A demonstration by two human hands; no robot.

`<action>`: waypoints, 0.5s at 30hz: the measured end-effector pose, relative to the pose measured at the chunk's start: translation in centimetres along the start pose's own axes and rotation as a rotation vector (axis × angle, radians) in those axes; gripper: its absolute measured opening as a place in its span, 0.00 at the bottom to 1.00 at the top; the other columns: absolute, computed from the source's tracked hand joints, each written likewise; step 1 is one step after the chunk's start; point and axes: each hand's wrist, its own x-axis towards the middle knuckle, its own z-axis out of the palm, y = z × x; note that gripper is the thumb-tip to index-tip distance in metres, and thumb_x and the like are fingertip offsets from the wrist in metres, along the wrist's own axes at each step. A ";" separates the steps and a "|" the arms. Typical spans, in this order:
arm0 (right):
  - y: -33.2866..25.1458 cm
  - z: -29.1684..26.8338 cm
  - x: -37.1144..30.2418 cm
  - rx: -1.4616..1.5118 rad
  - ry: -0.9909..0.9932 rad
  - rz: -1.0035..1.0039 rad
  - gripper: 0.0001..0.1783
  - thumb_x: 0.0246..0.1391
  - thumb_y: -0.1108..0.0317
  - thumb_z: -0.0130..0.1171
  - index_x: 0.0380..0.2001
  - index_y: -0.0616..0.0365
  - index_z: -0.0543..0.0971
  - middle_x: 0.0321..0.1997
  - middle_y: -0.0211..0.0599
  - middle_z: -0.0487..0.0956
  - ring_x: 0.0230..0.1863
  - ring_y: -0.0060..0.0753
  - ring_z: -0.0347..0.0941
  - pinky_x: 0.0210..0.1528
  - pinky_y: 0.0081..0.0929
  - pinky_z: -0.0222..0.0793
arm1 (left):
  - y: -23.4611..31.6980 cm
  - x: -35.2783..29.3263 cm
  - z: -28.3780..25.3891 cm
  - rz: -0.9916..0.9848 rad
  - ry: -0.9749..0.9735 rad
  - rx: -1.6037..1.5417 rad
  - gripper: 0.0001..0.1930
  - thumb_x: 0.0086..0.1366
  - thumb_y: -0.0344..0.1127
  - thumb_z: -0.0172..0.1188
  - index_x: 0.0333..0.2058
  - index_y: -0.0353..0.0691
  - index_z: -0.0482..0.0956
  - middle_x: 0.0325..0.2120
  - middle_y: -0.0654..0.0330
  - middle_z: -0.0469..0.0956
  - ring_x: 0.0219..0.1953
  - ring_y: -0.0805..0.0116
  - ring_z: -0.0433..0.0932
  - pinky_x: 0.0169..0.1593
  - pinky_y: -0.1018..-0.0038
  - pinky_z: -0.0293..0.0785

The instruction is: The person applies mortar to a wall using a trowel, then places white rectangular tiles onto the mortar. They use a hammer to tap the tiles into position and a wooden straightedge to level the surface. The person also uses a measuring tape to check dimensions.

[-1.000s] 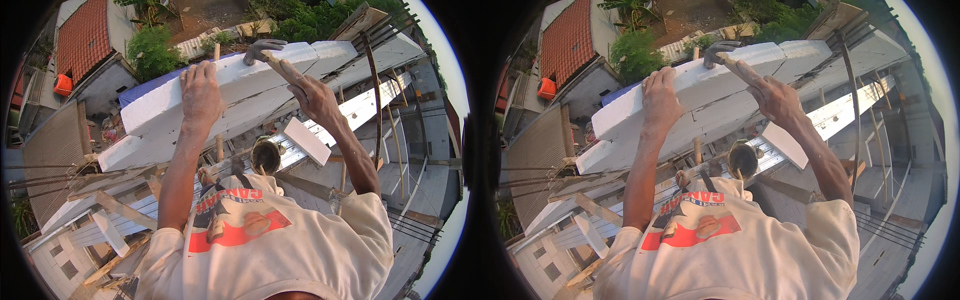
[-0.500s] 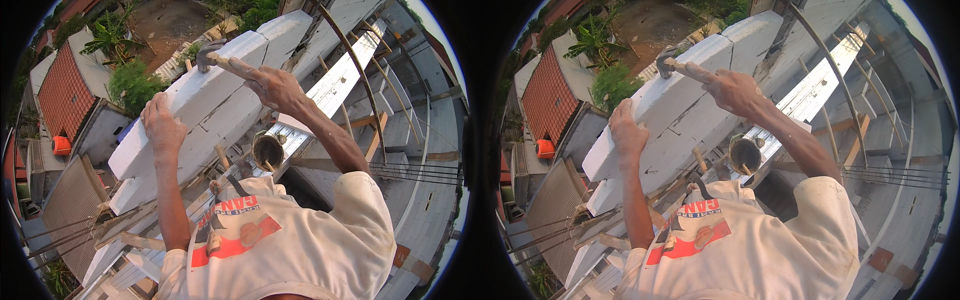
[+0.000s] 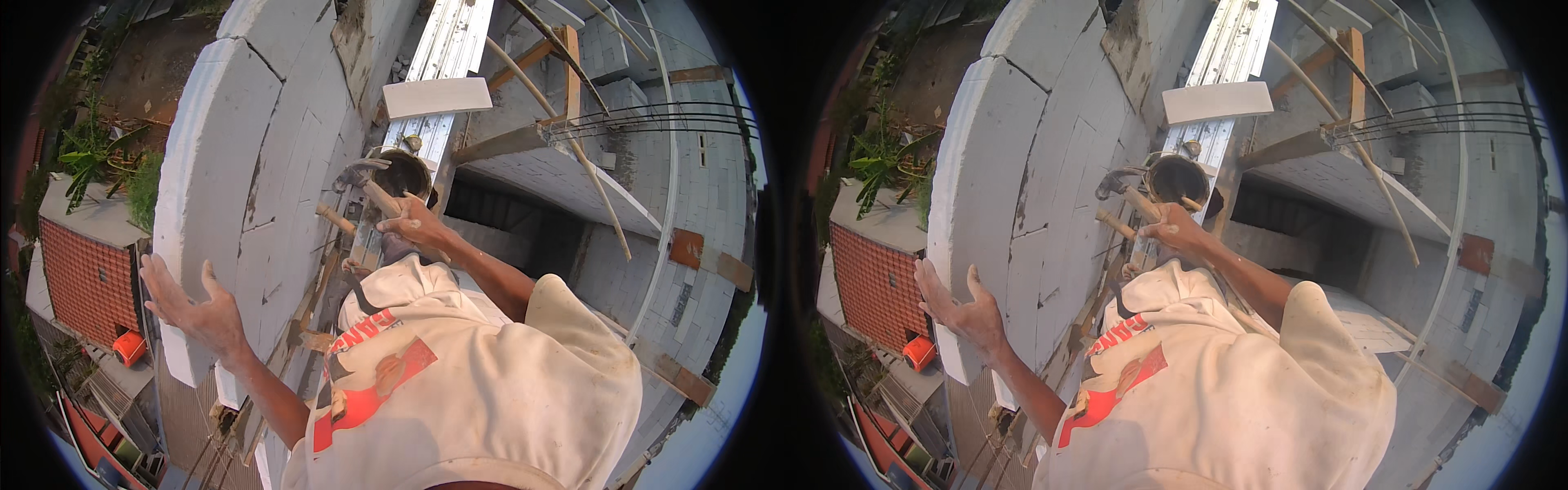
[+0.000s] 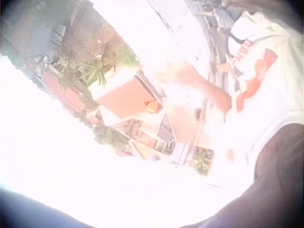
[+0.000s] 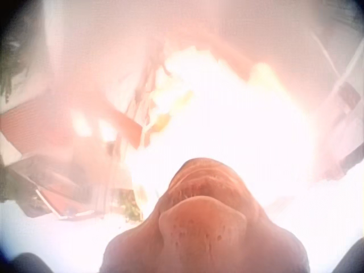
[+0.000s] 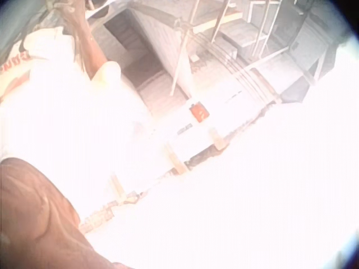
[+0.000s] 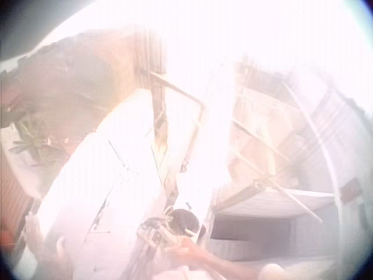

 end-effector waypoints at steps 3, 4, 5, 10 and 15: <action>8.5 -1.5 -2.8 -0.028 0.134 0.228 0.13 0.47 0.65 0.71 0.22 0.65 0.80 0.16 0.33 0.75 0.20 0.26 0.71 0.28 0.28 0.67 | 2.6 -3.2 1.0 0.221 -0.149 -0.440 0.37 0.57 0.24 0.70 0.66 0.41 0.68 0.68 0.53 0.67 0.72 0.53 0.63 0.74 0.44 0.53; 12.3 -1.9 -3.6 -0.054 0.181 0.276 0.12 0.47 0.66 0.70 0.21 0.65 0.81 0.17 0.35 0.76 0.20 0.27 0.72 0.27 0.29 0.67 | 3.3 -4.5 1.8 0.251 -0.286 -0.523 0.36 0.57 0.24 0.69 0.65 0.41 0.69 0.67 0.53 0.68 0.71 0.52 0.64 0.73 0.47 0.56; 15.9 -2.1 -4.5 -0.078 0.234 0.324 0.12 0.47 0.67 0.69 0.19 0.65 0.81 0.17 0.36 0.77 0.19 0.27 0.73 0.26 0.30 0.68 | 3.8 -6.1 3.0 0.286 -0.423 -0.608 0.35 0.58 0.24 0.69 0.65 0.40 0.69 0.67 0.52 0.68 0.71 0.52 0.64 0.72 0.51 0.60; 24.6 1.2 -11.9 0.037 0.409 0.632 0.08 0.51 0.73 0.63 0.22 0.67 0.82 0.18 0.39 0.79 0.15 0.28 0.72 0.18 0.32 0.66 | 2.2 -14.8 11.6 0.267 -1.178 -0.631 0.31 0.59 0.32 0.70 0.62 0.35 0.73 0.62 0.46 0.73 0.66 0.48 0.70 0.68 0.59 0.66; 27.7 11.8 -18.3 0.579 0.601 0.809 0.10 0.55 0.75 0.56 0.22 0.66 0.80 0.18 0.40 0.79 0.13 0.28 0.71 0.13 0.34 0.65 | -2.6 -20.9 18.9 0.394 -1.691 -0.459 0.33 0.60 0.41 0.70 0.60 0.29 0.74 0.56 0.40 0.79 0.60 0.45 0.78 0.64 0.59 0.71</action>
